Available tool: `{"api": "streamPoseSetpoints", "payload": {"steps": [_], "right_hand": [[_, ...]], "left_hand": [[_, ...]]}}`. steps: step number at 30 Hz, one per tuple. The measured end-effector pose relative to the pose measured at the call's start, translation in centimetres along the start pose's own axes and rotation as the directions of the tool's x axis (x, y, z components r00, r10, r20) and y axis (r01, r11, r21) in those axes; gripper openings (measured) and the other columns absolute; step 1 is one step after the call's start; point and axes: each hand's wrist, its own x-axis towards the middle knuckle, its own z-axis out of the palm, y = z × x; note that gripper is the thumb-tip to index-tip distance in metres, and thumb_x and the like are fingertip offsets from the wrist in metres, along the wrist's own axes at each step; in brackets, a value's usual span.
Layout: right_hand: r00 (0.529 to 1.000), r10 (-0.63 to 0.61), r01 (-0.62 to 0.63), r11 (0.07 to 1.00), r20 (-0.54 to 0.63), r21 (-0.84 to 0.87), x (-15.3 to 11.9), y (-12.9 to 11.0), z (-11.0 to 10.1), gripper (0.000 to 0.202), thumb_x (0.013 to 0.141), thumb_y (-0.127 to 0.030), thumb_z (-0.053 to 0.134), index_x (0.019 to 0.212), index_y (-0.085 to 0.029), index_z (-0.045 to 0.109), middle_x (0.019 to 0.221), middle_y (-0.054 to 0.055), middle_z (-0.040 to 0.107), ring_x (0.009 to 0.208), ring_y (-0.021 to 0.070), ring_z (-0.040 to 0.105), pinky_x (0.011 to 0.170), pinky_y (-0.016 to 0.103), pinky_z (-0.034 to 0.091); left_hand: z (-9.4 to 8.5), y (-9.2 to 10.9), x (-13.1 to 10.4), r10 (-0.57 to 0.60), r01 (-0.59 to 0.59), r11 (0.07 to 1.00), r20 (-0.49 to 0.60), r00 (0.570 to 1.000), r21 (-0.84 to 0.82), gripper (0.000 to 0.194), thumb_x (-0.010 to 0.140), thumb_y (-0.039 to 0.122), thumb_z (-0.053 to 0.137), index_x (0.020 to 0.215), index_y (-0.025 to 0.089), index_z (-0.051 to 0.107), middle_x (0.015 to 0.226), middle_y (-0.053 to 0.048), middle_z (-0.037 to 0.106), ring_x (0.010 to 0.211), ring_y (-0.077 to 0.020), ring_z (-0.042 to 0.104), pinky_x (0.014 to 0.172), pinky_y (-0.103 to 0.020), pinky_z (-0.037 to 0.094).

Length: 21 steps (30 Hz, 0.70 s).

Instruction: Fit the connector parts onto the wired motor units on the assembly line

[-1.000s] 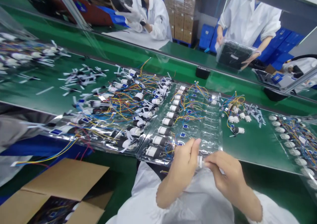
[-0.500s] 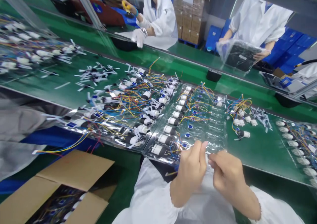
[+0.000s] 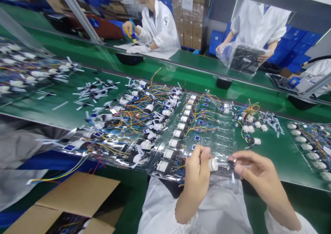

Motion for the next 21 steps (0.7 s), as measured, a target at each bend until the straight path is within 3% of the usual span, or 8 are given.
{"api": "streamPoseSetpoints", "payload": {"steps": [3, 5, 9, 12, 16, 17, 19, 21], "right_hand": [[0.982, 0.004, 0.02, 0.992, -0.19, 0.126, -0.3, 1.1, 0.6, 0.02, 0.081, -0.032, 0.089, 0.097, -0.023, 0.082, 0.094, 0.007, 0.083, 0.071, 0.0156, 0.074, 0.061, 0.022, 0.061], [0.961, 0.018, 0.036, 0.981, -0.274, 0.191, -0.3, 1.6, 1.1, 0.023, 0.079, -0.031, 0.092, 0.098, -0.023, 0.081, 0.094, 0.007, 0.084, 0.075, 0.0166, 0.077, 0.068, 0.023, 0.064], [0.954, 0.025, 0.058, 0.963, -0.3, 0.264, -0.3, 1.7, 1.6, 0.028, 0.079, -0.031, 0.092, 0.104, -0.024, 0.08, 0.094, 0.007, 0.084, 0.083, 0.018, 0.08, 0.074, 0.024, 0.065], [0.955, 0.016, 0.07, 0.957, -0.295, 0.28, -0.4, 1.6, 1.4, 0.029, 0.079, -0.032, 0.092, 0.103, -0.022, 0.079, 0.091, 0.008, 0.084, 0.079, 0.0193, 0.079, 0.071, 0.026, 0.066], [0.952, 0.049, 0.054, 0.945, -0.303, 0.322, -0.7, 1.5, 1.0, 0.028, 0.078, -0.032, 0.093, 0.1, -0.022, 0.08, 0.089, 0.007, 0.084, 0.079, 0.0194, 0.08, 0.07, 0.025, 0.065], [0.949, 0.06, 0.052, 0.938, -0.31, 0.342, -0.8, 1.5, 0.9, 0.029, 0.078, -0.032, 0.093, 0.101, -0.022, 0.08, 0.089, 0.007, 0.084, 0.079, 0.0193, 0.08, 0.071, 0.025, 0.065], [0.943, 0.084, 0.049, 0.921, -0.321, 0.387, -0.8, 1.4, 0.8, 0.032, 0.077, -0.033, 0.094, 0.104, -0.023, 0.08, 0.088, 0.007, 0.084, 0.079, 0.0194, 0.08, 0.071, 0.025, 0.064], [0.939, 0.109, 0.047, 0.899, -0.326, 0.436, -0.7, 1.3, 0.7, 0.036, 0.073, -0.035, 0.096, 0.101, -0.022, 0.08, 0.084, 0.007, 0.084, 0.077, 0.0194, 0.079, 0.069, 0.025, 0.064]], "left_hand": [[0.2, -0.4, -0.3, -0.134, 0.154, 0.966, 0.107, 0.985, -0.207, 0.044, 0.1, 0.065, 0.055, 0.091, 0.022, 0.057, 0.076, 0.001, 0.063, 0.065, -0.015, 0.058, 0.063, -0.027, 0.046], [0.3, -1.0, -0.6, -0.212, 0.276, 0.897, 0.213, 0.954, -0.346, 0.046, 0.093, 0.066, 0.067, 0.103, 0.021, 0.06, 0.091, -0.003, 0.07, 0.076, -0.0167, 0.063, 0.073, -0.029, 0.049], [0.3, -2.1, -1.5, -0.318, 0.46, 0.726, 0.343, 0.884, -0.511, 0.053, 0.086, 0.06, 0.079, 0.118, 0.022, 0.06, 0.105, -0.008, 0.076, 0.089, -0.02, 0.07, 0.082, -0.032, 0.051], [0.0, -2.2, -1.8, -0.3, 0.429, 0.787, 0.334, 0.894, -0.442, 0.05, 0.087, 0.061, 0.078, 0.113, 0.022, 0.062, 0.109, -0.01, 0.077, 0.099, -0.0243, 0.072, 0.092, -0.037, 0.052], [-0.7, -2.2, -1.9, -0.186, 0.243, 0.93, 0.219, 0.958, -0.276, 0.043, 0.093, 0.061, 0.069, 0.105, 0.021, 0.064, 0.116, -0.012, 0.076, 0.113, -0.0267, 0.07, 0.104, -0.042, 0.05], [-1.0, -2.3, -2.0, -0.176, 0.221, 0.942, 0.19, 0.966, -0.251, 0.041, 0.095, 0.061, 0.066, 0.105, 0.021, 0.062, 0.111, -0.01, 0.076, 0.106, -0.0248, 0.072, 0.099, -0.04, 0.052], [-1.4, -2.4, -2.3, -0.191, 0.226, 0.951, 0.172, 0.966, -0.212, 0.039, 0.099, 0.06, 0.06, 0.104, 0.022, 0.059, 0.087, -0.002, 0.072, 0.075, -0.0175, 0.07, 0.074, -0.032, 0.055], [-1.8, -2.6, -2.6, -0.2, 0.234, 0.958, 0.197, 0.96, -0.168, 0.038, 0.101, 0.061, 0.055, 0.101, 0.022, 0.056, 0.069, 0.007, 0.057, 0.051, -0.0105, 0.051, 0.052, -0.024, 0.041]]}}
